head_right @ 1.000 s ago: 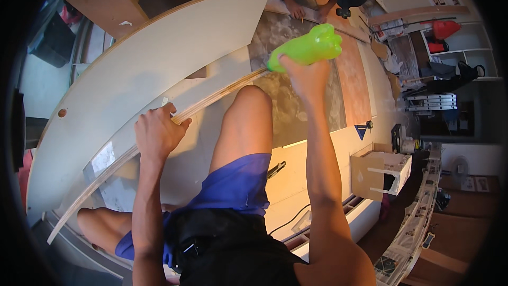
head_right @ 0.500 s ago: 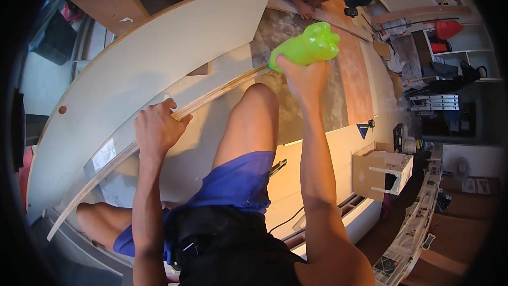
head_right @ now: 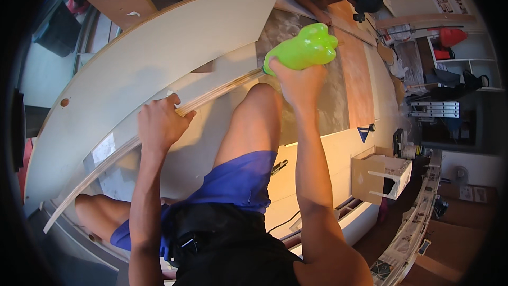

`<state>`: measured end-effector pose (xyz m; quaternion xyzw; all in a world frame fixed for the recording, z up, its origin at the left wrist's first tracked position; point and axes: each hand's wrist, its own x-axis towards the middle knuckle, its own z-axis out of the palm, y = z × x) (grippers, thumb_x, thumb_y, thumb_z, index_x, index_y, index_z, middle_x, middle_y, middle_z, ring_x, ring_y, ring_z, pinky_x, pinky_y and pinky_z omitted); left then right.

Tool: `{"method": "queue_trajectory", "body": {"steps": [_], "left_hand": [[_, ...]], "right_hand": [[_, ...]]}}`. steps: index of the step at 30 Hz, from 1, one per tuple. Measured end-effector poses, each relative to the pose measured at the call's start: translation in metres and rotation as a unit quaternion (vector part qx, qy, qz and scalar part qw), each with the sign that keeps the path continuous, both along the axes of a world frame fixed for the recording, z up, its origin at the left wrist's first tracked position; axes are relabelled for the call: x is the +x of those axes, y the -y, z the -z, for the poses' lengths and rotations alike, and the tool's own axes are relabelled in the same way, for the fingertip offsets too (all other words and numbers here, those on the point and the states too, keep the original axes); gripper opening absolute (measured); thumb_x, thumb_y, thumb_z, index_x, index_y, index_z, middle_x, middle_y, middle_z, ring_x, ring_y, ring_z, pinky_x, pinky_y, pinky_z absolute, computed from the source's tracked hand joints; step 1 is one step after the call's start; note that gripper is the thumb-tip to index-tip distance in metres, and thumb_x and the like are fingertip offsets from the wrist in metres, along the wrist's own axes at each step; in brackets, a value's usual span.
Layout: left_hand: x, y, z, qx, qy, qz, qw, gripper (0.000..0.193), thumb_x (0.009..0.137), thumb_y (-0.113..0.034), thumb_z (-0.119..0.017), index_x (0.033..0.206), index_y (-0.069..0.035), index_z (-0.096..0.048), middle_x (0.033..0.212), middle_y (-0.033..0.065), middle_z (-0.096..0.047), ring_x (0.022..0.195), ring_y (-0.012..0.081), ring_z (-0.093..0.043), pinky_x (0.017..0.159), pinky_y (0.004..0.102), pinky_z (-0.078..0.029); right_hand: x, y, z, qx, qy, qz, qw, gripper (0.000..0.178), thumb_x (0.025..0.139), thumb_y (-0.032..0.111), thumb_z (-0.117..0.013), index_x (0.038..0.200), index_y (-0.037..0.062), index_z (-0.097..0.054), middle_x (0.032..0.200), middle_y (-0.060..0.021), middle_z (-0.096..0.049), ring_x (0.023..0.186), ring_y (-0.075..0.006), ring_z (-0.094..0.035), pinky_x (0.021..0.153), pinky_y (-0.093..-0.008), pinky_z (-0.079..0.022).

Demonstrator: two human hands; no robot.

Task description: The person sits on the floor and applies glue from a green bottle along the edge of a white wooden furniture panel. They hold the panel steady with one hand while squeezing the bottle with the other, moving along the edge to cover the seam.

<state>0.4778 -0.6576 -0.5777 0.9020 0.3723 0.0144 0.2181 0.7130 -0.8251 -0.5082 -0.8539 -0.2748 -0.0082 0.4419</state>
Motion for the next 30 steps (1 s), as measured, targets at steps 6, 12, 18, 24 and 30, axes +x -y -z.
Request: {"method": "queue_trajectory", "body": {"steps": [6, 12, 18, 24, 30], "left_hand": [[-0.003, -0.002, 0.001, 0.006, 0.004, -0.006, 1.000, 0.038, 0.077, -0.041, -0.087, 0.093, -0.007, -0.079, 0.077, 0.0203, -0.075, 0.073, 0.0397, -0.075, 0.068, 0.0460, -0.060], [-0.001, -0.002, 0.002, -0.003, -0.003, -0.008, 1.000, 0.038, 0.077, -0.041, -0.087, 0.093, -0.007, -0.079, 0.078, 0.0206, -0.076, 0.074, 0.0401, -0.076, 0.071, 0.0455, -0.061], [-0.003, -0.004, 0.007, -0.006, 0.003, -0.005, 1.000, 0.040, 0.077, -0.042, -0.087, 0.094, -0.006, -0.080, 0.079, 0.0210, -0.076, 0.076, 0.0401, -0.076, 0.072, 0.0451, -0.061], [0.000, 0.000, -0.001, -0.011, 0.002, -0.007, 1.000, 0.042, 0.078, -0.043, -0.087, 0.094, -0.005, -0.079, 0.079, 0.0213, -0.076, 0.075, 0.0399, -0.076, 0.071, 0.0452, -0.061], [-0.005, 0.003, 0.000, 0.007, 0.012, -0.010, 1.000, 0.040, 0.078, -0.042, -0.087, 0.093, -0.006, -0.080, 0.078, 0.0211, -0.076, 0.073, 0.0390, -0.076, 0.069, 0.0443, -0.061]], "right_hand": [[-0.002, -0.003, -0.002, -0.041, 0.044, 0.030, 0.998, 0.034, 0.077, 0.013, -0.084, 0.107, -0.0004, -0.074, 0.099, -0.0093, -0.076, 0.093, -0.0205, -0.073, 0.087, -0.0359, -0.057], [0.000, 0.006, 0.013, -0.006, 0.074, 0.003, 0.997, 0.032, 0.079, 0.013, -0.083, 0.106, -0.0009, -0.074, 0.098, -0.0092, -0.076, 0.091, -0.0198, -0.073, 0.087, -0.0363, -0.057], [-0.025, -0.009, 0.002, 0.007, 0.077, -0.074, 0.994, 0.027, 0.079, 0.011, -0.083, 0.101, -0.0002, -0.073, 0.096, -0.0079, -0.075, 0.089, -0.0183, -0.072, 0.085, -0.0364, -0.057], [-0.051, -0.016, 0.014, 0.087, 0.026, -0.145, 0.985, 0.027, 0.075, 0.008, -0.086, 0.098, 0.0003, -0.074, 0.092, -0.0061, -0.075, 0.087, -0.0183, -0.072, 0.084, -0.0370, -0.057], [-0.040, -0.010, 0.002, 0.010, 0.044, -0.025, 0.999, 0.031, 0.074, 0.007, -0.086, 0.100, -0.0002, -0.072, 0.096, -0.0079, -0.075, 0.090, -0.0191, -0.071, 0.086, -0.0375, -0.057]]}}
